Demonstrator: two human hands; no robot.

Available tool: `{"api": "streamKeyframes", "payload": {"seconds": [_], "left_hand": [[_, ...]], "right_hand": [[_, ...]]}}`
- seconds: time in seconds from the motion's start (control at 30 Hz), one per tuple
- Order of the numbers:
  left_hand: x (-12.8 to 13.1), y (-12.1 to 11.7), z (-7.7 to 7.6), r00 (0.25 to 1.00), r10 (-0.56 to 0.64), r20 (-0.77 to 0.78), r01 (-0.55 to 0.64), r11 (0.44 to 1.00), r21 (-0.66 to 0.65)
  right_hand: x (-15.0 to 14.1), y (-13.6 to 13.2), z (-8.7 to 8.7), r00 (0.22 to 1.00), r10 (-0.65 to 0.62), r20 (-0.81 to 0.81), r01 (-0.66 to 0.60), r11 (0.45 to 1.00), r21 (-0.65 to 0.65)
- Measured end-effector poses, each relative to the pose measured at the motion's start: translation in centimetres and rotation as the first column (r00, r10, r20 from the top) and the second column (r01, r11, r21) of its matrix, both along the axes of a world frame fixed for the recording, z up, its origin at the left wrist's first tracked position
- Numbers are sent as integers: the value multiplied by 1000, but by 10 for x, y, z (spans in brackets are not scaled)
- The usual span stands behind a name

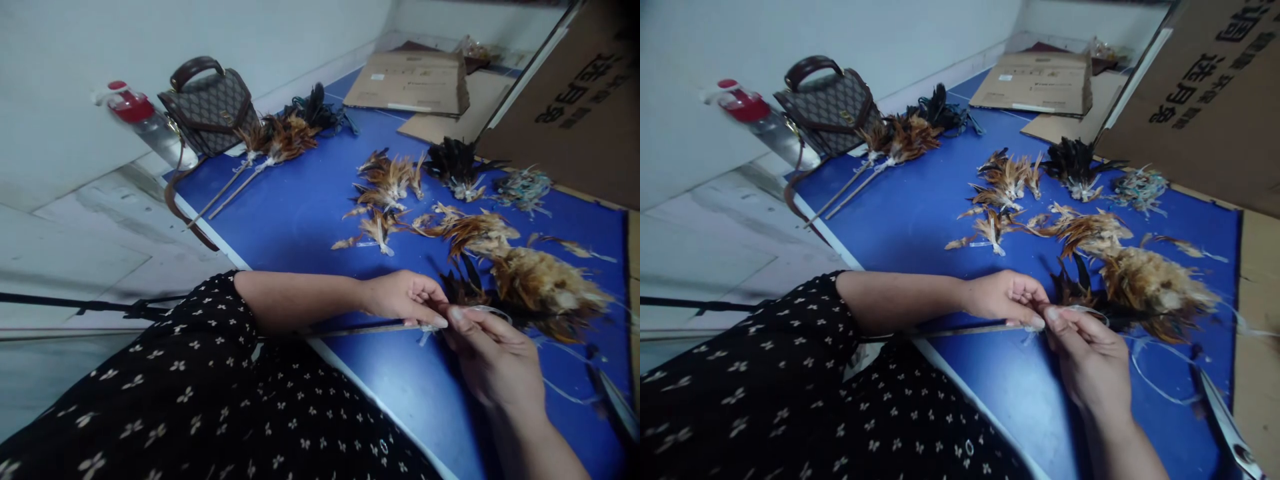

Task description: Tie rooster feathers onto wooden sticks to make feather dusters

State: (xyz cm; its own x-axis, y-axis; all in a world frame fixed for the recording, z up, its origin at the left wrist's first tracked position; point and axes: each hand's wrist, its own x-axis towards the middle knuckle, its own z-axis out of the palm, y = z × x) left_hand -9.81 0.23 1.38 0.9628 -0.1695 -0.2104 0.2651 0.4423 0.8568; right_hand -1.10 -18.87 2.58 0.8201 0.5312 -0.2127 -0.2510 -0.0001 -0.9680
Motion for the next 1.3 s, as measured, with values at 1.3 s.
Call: {"api": "streamKeyframes", "payload": {"seconds": [1.3], "left_hand": [[2,18,-6,999,50,1,-46,917,396]], "right_hand": [[-11,0,-1,982,45,185,-80,980,184]]}}
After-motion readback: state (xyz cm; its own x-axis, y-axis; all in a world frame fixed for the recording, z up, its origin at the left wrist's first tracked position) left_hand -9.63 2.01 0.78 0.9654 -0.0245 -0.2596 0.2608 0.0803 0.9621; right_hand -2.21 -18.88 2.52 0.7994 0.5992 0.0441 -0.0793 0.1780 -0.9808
